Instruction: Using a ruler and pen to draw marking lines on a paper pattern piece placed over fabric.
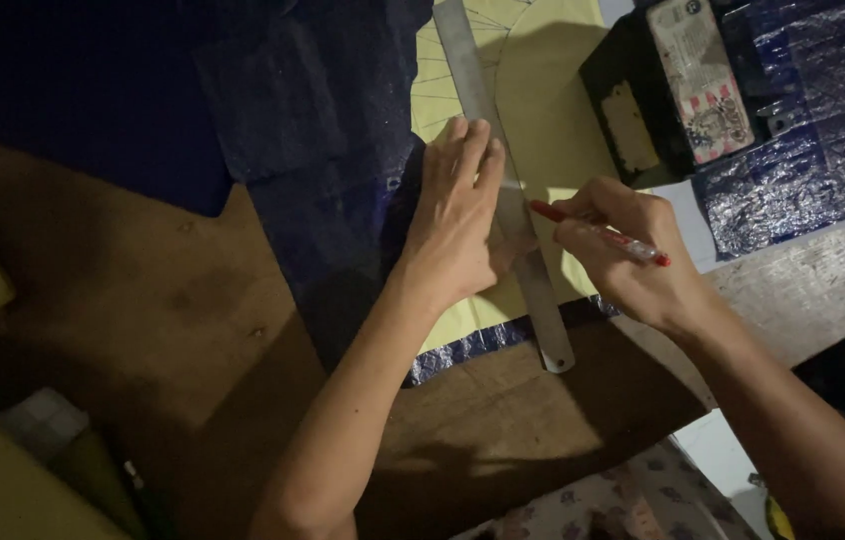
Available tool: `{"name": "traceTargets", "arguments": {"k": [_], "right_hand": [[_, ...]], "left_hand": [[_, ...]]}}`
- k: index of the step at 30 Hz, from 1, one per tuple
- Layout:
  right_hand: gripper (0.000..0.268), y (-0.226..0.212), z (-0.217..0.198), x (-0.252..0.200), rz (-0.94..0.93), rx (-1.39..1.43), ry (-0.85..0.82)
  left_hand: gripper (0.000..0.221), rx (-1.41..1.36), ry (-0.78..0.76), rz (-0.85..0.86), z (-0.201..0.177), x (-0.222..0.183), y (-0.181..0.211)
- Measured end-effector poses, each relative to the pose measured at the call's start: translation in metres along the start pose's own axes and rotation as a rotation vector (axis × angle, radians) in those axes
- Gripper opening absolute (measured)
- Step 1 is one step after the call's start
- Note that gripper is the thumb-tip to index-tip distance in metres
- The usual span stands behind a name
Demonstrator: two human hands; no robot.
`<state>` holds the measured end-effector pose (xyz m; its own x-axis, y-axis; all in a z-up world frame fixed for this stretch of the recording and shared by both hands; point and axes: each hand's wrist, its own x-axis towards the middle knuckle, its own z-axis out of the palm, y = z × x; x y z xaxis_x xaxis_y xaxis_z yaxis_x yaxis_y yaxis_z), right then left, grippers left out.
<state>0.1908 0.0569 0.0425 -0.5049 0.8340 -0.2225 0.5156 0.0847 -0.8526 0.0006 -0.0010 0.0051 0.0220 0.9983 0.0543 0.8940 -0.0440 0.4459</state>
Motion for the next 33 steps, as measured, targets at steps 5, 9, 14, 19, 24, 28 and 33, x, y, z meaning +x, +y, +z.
{"name": "traceTargets", "arguments": {"k": [5,9,14,19,24,28,33], "right_hand": [[0.019,0.019,0.000,-0.004,-0.044,-0.010,-0.012],[0.014,0.025,-0.001,-0.042,-0.044,-0.031,-0.028],[0.011,0.031,-0.004,-0.070,-0.025,-0.075,-0.013],[0.014,0.013,-0.021,-0.087,-0.013,-0.134,-0.060],[0.013,-0.027,-0.073,-0.120,0.419,0.107,0.087],[0.024,-0.043,-0.077,-0.133,0.321,0.250,0.183],[0.047,0.017,-0.090,-0.134,-0.194,0.017,0.090]], "left_hand": [[0.101,0.009,-0.025,-0.022,0.004,0.004,0.000],[0.102,-0.025,-0.061,-0.081,0.010,0.008,0.001],[0.100,-0.089,-0.014,-0.062,0.012,0.006,0.000],[0.102,-0.045,0.001,-0.028,0.018,0.006,-0.003],[0.109,0.077,-0.052,0.004,0.023,0.008,-0.007],[0.108,0.072,-0.117,-0.038,0.006,0.005,0.004],[0.048,0.038,0.021,-0.273,-0.008,-0.007,0.022]]}}
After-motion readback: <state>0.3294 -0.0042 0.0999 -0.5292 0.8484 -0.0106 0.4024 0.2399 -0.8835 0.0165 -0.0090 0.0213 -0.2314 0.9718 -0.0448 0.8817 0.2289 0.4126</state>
